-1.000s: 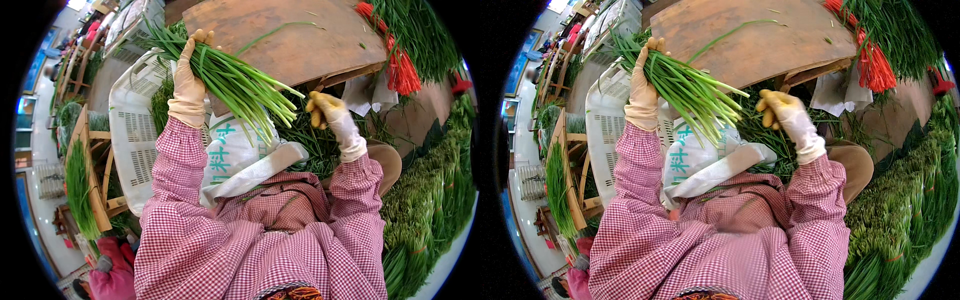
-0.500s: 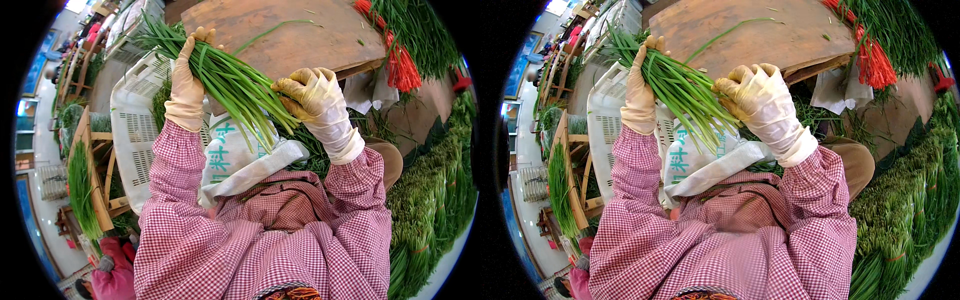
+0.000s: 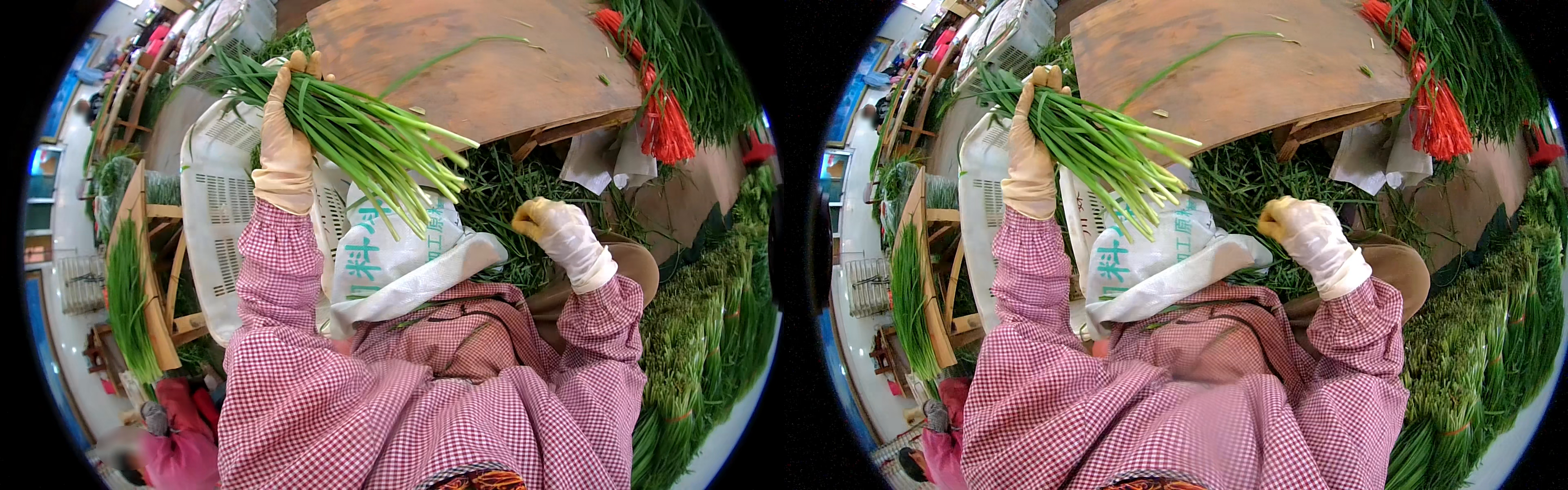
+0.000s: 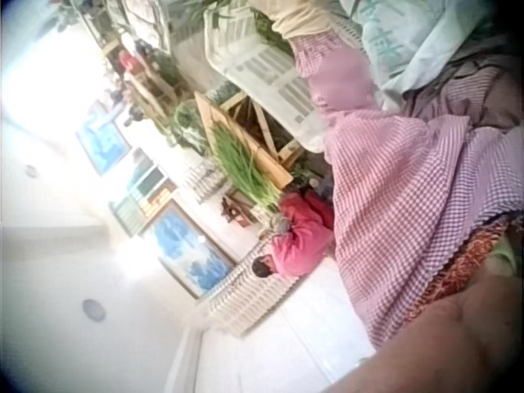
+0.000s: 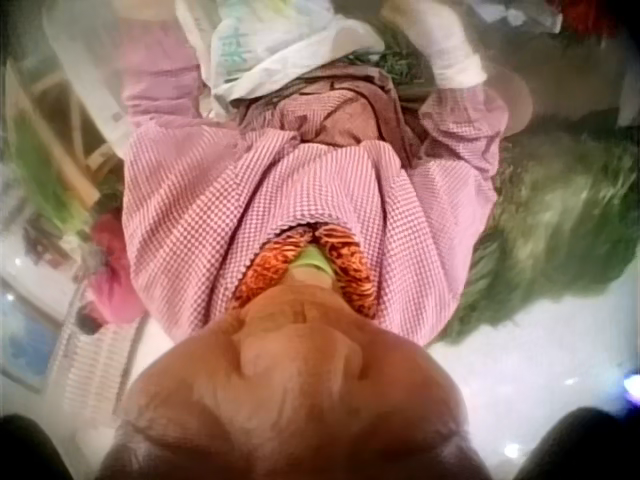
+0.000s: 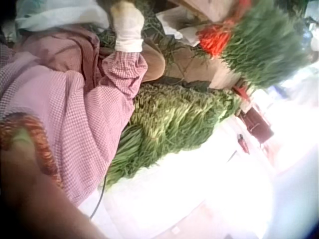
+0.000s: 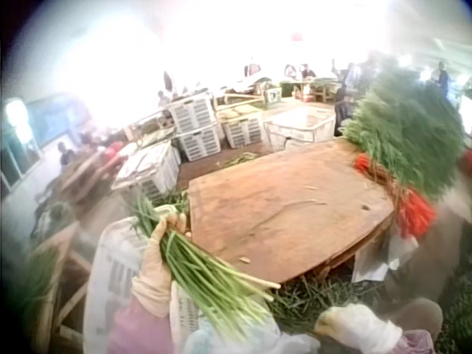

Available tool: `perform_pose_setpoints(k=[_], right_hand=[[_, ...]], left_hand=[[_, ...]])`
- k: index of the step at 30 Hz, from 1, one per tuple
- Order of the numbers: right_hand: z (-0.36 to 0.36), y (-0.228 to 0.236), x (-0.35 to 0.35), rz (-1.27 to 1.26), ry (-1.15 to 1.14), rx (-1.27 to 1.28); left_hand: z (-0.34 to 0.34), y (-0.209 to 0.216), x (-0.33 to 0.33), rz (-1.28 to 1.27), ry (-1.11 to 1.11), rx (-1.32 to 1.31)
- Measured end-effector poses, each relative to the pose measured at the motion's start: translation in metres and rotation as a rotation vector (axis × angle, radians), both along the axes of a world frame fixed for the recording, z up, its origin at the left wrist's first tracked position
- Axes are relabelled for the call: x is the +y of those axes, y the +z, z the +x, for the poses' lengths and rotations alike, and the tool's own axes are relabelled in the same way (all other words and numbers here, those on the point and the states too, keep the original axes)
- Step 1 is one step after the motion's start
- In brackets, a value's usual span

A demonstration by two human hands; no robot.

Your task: The person picks up bundles of green onions from a plastic crate, removes damaged or yellow leaves by hand, aligns the stalks on a wooden board, and returns the bundle to the crate.

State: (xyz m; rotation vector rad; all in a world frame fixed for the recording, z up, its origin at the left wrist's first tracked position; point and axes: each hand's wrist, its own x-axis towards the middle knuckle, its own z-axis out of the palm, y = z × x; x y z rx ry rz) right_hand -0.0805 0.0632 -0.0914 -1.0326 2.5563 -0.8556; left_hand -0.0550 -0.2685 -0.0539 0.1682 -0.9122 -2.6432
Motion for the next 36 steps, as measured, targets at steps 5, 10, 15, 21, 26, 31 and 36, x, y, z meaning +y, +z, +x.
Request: perform_pose_setpoints(k=[5, 10, 15, 21, 26, 31, 36], right_hand=[[-0.008, 0.031, -0.027, -0.616, -0.045, 0.174], [-0.007, 0.057, -0.061, -0.194, 0.091, 0.621], [-0.009, 0.051, -0.065, -0.192, 0.069, 0.631], [0.001, 0.033, -0.038, -0.225, 0.126, 0.327], [0.012, -0.016, 0.012, 0.059, 0.072, 0.061], [0.005, -0.079, 0.059, 0.619, 0.01, 0.058], [-0.005, -0.055, 0.058, 0.656, -0.095, 0.189]], left_hand=[[0.0, -0.002, 0.009, -0.042, 0.096, 0.005], [-0.006, 0.006, 0.028, -0.088, 0.103, 0.012], [-0.006, 0.006, 0.026, -0.047, 0.079, 0.015], [0.004, 0.007, 0.022, -0.112, 0.079, -0.033], [0.003, -0.005, 0.027, -0.047, 0.11, -0.069], [0.009, 0.005, 0.009, -0.037, 0.133, -0.11], [0.009, 0.018, -0.006, -0.086, 0.224, 0.019]])
